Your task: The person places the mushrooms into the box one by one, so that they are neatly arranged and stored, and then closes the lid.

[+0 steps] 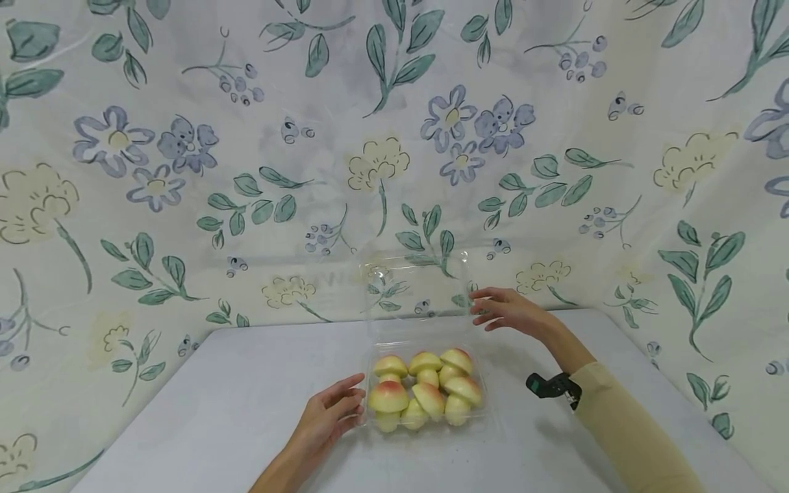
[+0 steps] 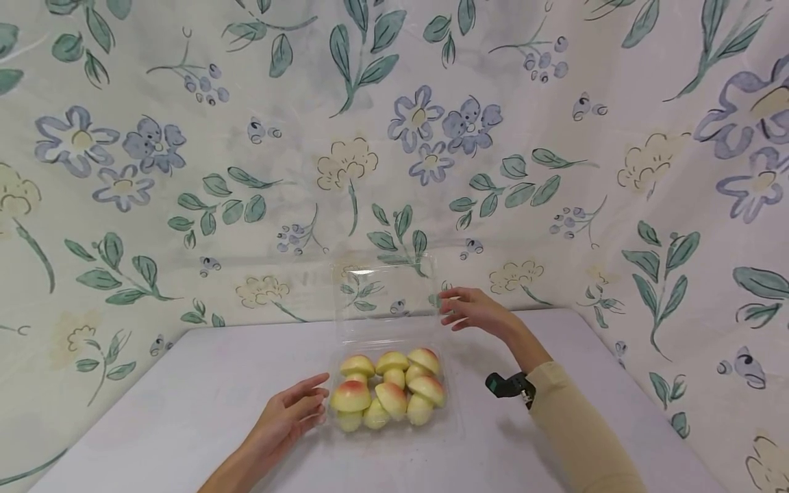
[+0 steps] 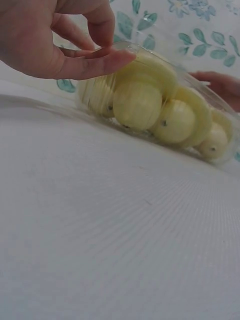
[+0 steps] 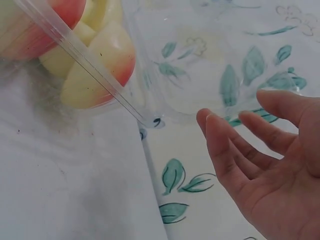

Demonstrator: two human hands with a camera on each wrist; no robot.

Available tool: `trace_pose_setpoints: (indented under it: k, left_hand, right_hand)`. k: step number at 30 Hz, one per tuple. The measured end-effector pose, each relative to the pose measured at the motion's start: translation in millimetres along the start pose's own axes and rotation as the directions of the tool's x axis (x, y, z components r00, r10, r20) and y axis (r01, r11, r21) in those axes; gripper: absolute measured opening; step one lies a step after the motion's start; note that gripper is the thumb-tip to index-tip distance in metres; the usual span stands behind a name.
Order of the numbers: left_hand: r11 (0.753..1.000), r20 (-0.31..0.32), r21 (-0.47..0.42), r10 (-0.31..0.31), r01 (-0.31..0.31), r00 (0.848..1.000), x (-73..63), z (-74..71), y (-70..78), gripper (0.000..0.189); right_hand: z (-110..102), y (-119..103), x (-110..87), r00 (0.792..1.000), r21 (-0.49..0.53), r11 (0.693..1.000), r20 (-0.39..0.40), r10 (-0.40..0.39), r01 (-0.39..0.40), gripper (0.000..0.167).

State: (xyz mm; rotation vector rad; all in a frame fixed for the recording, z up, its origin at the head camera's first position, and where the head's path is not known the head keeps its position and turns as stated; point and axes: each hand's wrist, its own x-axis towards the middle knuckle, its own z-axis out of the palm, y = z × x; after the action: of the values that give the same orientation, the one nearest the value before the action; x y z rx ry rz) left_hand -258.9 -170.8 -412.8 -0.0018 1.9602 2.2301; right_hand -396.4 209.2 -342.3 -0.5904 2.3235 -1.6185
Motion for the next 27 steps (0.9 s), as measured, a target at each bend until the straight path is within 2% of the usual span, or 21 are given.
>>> trace_pose_setpoints:
  k: [15, 19, 27]
  left_hand:
    - [1.0, 0.007, -0.016, 0.009, -0.009, 1.0, -0.6, 0.2, -0.7, 0.054]
    - [1.0, 0.0, -0.018, 0.003, -0.003, 1.0, -0.4, 0.5, -1.0, 0.054]
    - [1.0, -0.001, -0.016, 0.003, -0.003, 1.0, -0.7, 0.6, -0.6, 0.055]
  right_hand:
    - [-2, -13, -16.5, 0.998, -0.058, 0.996, 0.014, -0.065, 0.065, 0.053]
    - [-2, -17, -23.0, 0.996, -0.036, 0.996, 0.029, -0.085, 0.086, 0.05]
    - [1, -19, -32.2, 0.997, 0.0, 0.998, 0.03, -0.066, 0.066, 0.052]
